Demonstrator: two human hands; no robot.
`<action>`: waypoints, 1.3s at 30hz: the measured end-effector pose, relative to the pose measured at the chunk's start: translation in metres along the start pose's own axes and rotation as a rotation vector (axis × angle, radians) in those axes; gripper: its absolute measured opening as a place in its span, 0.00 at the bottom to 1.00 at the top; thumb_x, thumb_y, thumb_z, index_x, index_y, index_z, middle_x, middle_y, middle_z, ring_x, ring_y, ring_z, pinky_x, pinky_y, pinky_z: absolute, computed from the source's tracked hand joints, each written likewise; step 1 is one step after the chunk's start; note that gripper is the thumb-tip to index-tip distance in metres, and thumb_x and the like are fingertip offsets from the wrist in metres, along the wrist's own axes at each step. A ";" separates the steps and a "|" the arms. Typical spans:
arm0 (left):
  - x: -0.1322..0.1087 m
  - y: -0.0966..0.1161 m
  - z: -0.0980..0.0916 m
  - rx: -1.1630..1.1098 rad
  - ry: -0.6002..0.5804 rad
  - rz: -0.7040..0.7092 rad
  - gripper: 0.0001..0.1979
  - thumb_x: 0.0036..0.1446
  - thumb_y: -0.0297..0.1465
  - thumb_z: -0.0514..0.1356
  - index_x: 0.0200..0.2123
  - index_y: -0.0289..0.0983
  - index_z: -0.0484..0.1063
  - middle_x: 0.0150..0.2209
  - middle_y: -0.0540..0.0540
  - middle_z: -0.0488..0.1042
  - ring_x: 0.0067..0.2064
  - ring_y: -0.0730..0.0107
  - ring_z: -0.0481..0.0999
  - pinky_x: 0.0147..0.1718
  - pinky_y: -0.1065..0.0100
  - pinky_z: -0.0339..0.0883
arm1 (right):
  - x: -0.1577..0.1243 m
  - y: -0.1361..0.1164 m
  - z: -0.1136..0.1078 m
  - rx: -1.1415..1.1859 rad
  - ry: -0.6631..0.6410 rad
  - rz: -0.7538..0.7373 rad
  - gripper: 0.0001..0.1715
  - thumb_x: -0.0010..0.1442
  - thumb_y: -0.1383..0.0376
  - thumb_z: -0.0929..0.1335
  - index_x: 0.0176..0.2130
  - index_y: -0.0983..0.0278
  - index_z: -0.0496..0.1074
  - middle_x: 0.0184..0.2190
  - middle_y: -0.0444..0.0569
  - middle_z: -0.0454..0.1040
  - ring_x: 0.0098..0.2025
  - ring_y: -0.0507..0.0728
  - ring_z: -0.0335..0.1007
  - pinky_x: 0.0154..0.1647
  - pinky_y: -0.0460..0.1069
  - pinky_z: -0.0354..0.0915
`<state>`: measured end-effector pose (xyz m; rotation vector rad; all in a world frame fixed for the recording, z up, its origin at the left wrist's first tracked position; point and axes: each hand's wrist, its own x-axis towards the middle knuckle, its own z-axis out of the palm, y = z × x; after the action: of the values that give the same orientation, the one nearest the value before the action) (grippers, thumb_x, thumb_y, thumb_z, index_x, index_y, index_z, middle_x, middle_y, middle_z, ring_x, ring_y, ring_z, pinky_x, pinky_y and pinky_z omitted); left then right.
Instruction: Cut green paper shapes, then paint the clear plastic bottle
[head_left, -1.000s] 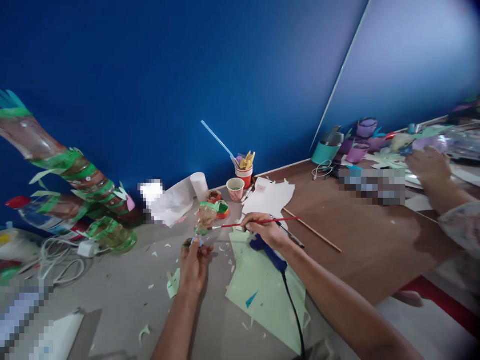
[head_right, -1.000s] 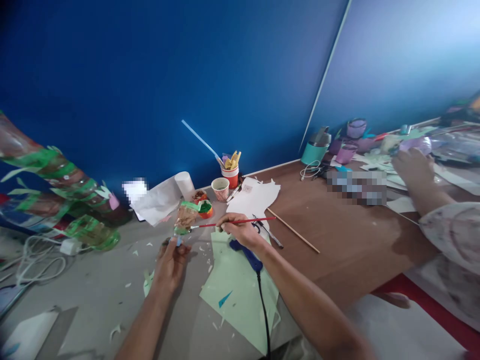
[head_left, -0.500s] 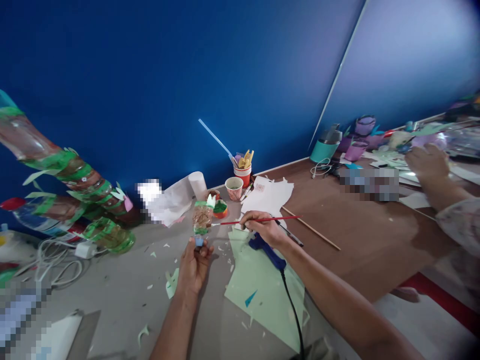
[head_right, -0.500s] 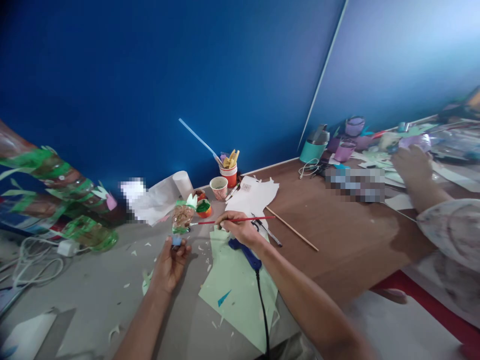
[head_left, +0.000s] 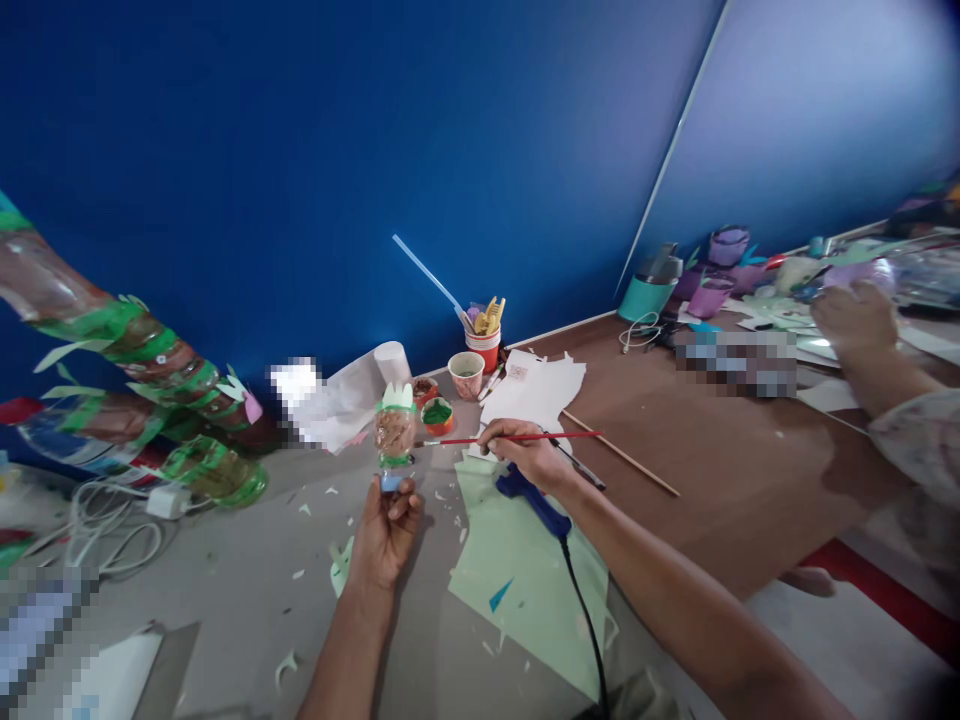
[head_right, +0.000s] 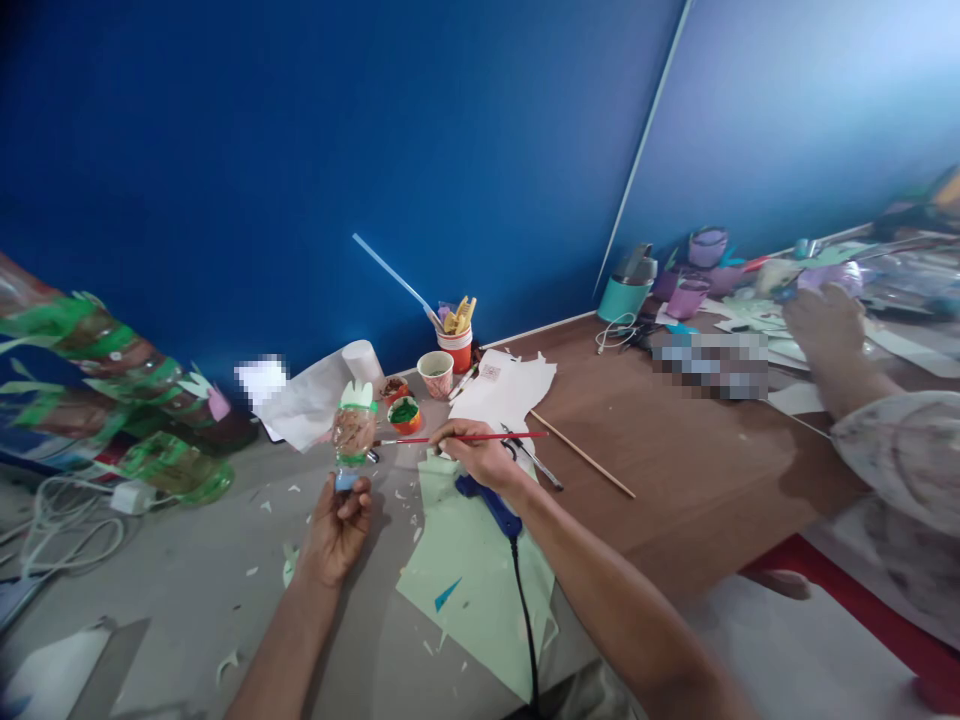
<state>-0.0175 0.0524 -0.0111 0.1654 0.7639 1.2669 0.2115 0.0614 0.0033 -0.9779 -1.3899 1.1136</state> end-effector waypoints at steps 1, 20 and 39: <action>0.000 0.001 0.000 -0.009 -0.006 -0.018 0.24 0.69 0.31 0.41 0.23 0.31 0.67 0.24 0.49 0.68 0.14 0.89 0.55 0.26 0.77 0.74 | 0.000 0.000 -0.001 0.015 0.005 -0.001 0.10 0.51 0.66 0.66 0.30 0.66 0.77 0.24 0.46 0.71 0.24 0.50 0.59 0.25 0.46 0.55; -0.005 0.004 -0.008 -0.173 -0.144 -0.149 0.18 0.68 0.31 0.42 0.28 0.34 0.62 0.25 0.54 0.61 0.14 0.91 0.54 0.26 0.80 0.72 | -0.003 0.001 0.005 0.157 -0.027 -0.030 0.09 0.51 0.67 0.67 0.30 0.65 0.77 0.26 0.47 0.75 0.25 0.50 0.61 0.26 0.45 0.57; -0.007 0.004 -0.008 -0.169 -0.175 -0.158 0.11 0.65 0.26 0.46 0.30 0.35 0.64 0.25 0.55 0.60 0.14 0.90 0.51 0.24 0.79 0.71 | -0.003 0.003 0.006 0.120 -0.049 -0.033 0.09 0.53 0.67 0.67 0.33 0.64 0.78 0.27 0.47 0.75 0.25 0.50 0.60 0.26 0.46 0.58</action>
<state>-0.0258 0.0451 -0.0122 0.0752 0.5072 1.1438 0.2057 0.0587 -0.0008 -0.8436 -1.3568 1.1887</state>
